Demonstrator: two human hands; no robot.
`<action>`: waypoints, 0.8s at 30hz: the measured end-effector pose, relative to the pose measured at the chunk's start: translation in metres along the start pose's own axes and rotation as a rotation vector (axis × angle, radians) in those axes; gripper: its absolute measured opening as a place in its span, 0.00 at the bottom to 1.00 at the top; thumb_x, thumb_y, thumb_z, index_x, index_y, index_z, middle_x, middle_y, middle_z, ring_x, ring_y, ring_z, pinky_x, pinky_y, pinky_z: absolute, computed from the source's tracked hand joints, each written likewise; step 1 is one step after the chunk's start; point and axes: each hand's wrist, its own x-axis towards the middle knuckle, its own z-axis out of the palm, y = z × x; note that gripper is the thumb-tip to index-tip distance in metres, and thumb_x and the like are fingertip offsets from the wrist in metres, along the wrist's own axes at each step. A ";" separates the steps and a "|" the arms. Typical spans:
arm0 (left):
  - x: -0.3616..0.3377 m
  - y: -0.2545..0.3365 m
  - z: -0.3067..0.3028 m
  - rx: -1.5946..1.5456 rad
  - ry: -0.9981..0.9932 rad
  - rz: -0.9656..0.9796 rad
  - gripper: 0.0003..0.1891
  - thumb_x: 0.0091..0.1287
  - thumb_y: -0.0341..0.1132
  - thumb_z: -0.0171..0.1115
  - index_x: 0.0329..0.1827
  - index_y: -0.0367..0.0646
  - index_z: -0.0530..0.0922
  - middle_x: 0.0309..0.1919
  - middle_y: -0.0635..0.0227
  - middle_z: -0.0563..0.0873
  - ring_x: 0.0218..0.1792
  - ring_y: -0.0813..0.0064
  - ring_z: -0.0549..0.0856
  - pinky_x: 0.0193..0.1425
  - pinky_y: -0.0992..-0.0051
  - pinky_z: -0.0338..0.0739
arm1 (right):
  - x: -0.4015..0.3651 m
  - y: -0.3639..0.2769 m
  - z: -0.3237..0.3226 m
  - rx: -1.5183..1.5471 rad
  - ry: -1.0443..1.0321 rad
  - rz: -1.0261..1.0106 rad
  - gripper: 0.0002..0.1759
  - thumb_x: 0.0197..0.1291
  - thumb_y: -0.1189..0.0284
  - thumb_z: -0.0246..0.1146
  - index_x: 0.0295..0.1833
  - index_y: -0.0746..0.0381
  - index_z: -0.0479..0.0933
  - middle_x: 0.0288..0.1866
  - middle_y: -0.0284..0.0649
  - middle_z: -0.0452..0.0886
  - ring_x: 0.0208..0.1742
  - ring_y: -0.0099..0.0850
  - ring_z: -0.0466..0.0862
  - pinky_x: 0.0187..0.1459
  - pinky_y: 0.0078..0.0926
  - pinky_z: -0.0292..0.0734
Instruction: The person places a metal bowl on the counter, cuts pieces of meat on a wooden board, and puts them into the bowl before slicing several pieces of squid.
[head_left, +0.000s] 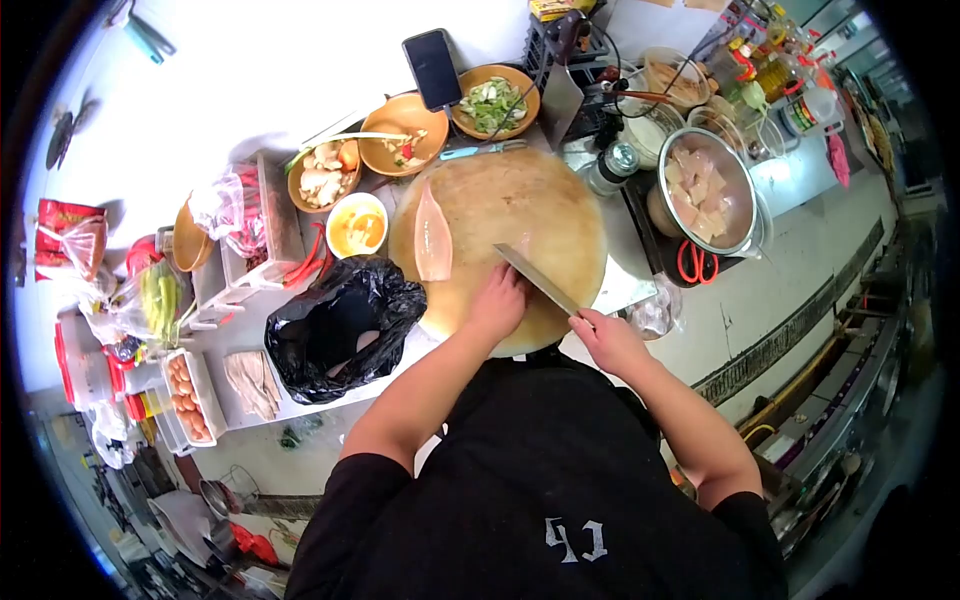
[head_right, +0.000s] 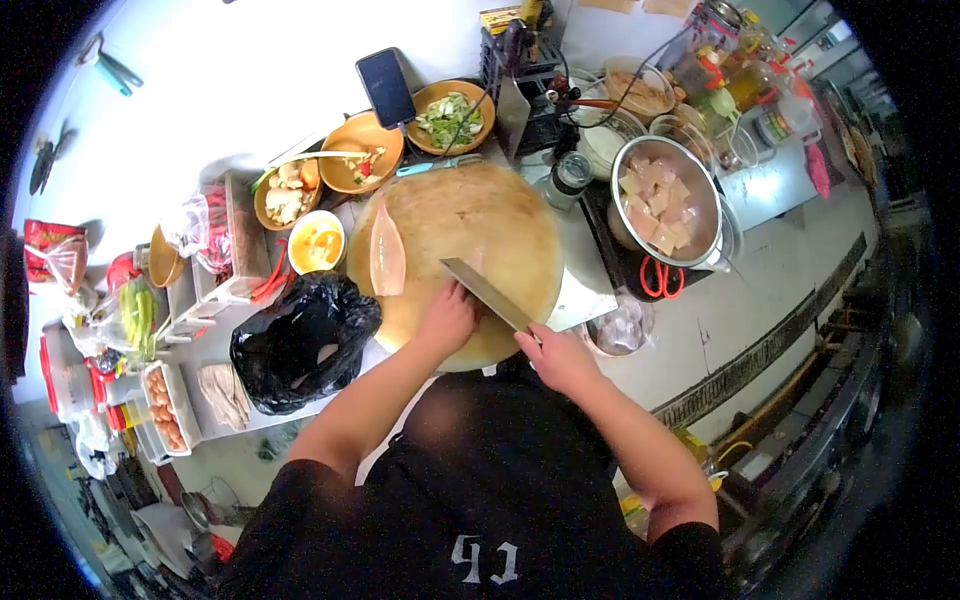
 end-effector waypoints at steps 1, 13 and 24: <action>0.006 -0.003 0.002 0.003 -0.002 0.010 0.20 0.70 0.39 0.55 0.57 0.34 0.80 0.61 0.55 0.80 0.69 0.50 0.70 0.76 0.55 0.62 | 0.001 0.002 0.001 0.003 0.009 0.000 0.28 0.73 0.49 0.51 0.59 0.61 0.78 0.44 0.58 0.85 0.48 0.57 0.84 0.52 0.49 0.78; 0.020 -0.027 0.012 0.083 -0.005 0.179 0.21 0.69 0.42 0.56 0.56 0.35 0.82 0.59 0.55 0.83 0.67 0.52 0.73 0.77 0.53 0.60 | -0.008 0.009 0.008 0.023 0.043 -0.040 0.24 0.75 0.53 0.50 0.55 0.64 0.75 0.42 0.58 0.84 0.45 0.58 0.83 0.48 0.53 0.77; 0.013 -0.026 0.007 0.090 0.097 0.136 0.20 0.69 0.45 0.56 0.56 0.44 0.84 0.59 0.63 0.82 0.69 0.55 0.70 0.78 0.58 0.58 | 0.000 0.007 0.010 -0.004 -0.011 -0.076 0.25 0.76 0.51 0.46 0.57 0.62 0.74 0.42 0.60 0.84 0.44 0.60 0.83 0.47 0.56 0.76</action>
